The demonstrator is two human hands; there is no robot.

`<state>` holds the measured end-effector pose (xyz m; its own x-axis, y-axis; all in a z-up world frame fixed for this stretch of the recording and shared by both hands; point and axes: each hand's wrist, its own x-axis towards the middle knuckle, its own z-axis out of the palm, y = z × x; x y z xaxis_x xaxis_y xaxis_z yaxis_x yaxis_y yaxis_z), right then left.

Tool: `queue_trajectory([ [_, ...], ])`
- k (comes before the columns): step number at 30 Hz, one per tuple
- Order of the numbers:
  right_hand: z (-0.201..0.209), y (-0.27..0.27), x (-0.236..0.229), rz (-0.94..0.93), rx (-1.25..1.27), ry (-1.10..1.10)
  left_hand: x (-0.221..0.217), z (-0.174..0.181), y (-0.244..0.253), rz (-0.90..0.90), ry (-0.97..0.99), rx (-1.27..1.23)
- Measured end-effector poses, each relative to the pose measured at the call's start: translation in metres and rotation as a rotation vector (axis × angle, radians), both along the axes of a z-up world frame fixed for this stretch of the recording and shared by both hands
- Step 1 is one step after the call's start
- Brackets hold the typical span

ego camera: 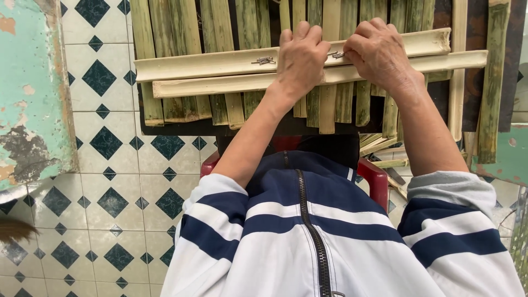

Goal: Inserting small metal pins into slots on bamboo strips as part of an assembly process.

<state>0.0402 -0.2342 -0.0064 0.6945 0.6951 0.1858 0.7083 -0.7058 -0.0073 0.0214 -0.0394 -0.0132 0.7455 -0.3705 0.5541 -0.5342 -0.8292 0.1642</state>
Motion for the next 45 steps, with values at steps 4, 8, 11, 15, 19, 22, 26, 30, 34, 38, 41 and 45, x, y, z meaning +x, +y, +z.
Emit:
queue_trajectory([
  [4, -0.004, -0.003, 0.002, 0.0, -0.003, -0.033, 0.011, -0.01, -0.014, -0.001, 0.001, 0.049],
  [8, -0.006, -0.003, 0.002, -0.007, 0.068, -0.019, 0.015, -0.016, -0.02, 0.041, 0.079, 0.087],
  [11, -0.01, -0.003, 0.004, -0.018, 0.047, -0.023, 0.018, -0.023, -0.026, 0.079, 0.103, 0.11],
  [15, -0.006, 0.002, 0.001, -0.04, 0.005, -0.032, 0.019, -0.03, -0.031, 0.133, 0.055, 0.151],
  [19, -0.005, 0.002, 0.0, -0.04, 0.017, -0.052, 0.016, -0.03, -0.029, 0.144, 0.01, 0.162],
  [22, -0.005, 0.002, 0.001, -0.039, 0.056, -0.017, 0.012, -0.023, -0.02, 0.117, 0.02, 0.095],
  [26, -0.012, -0.002, 0.003, -0.06, 0.072, -0.013, 0.0, 0.001, 0.014, 0.16, 0.115, 0.168],
  [30, -0.011, 0.002, 0.001, -0.081, 0.071, -0.036, -0.013, 0.012, 0.071, 0.267, 0.127, 0.221],
  [34, -0.014, 0.002, 0.003, -0.097, 0.047, 0.002, -0.019, -0.009, 0.113, 0.269, 0.152, 0.156],
  [38, -0.014, 0.004, 0.003, -0.141, -0.002, 0.052, -0.021, -0.028, 0.12, 0.259, 0.185, 0.163],
  [41, -0.017, 0.001, 0.005, -0.15, -0.025, 0.065, -0.021, -0.024, 0.115, 0.217, 0.165, 0.142],
  [45, -0.023, -0.002, 0.007, -0.131, -0.05, 0.037, -0.021, -0.019, 0.113, 0.198, 0.104, 0.043],
])
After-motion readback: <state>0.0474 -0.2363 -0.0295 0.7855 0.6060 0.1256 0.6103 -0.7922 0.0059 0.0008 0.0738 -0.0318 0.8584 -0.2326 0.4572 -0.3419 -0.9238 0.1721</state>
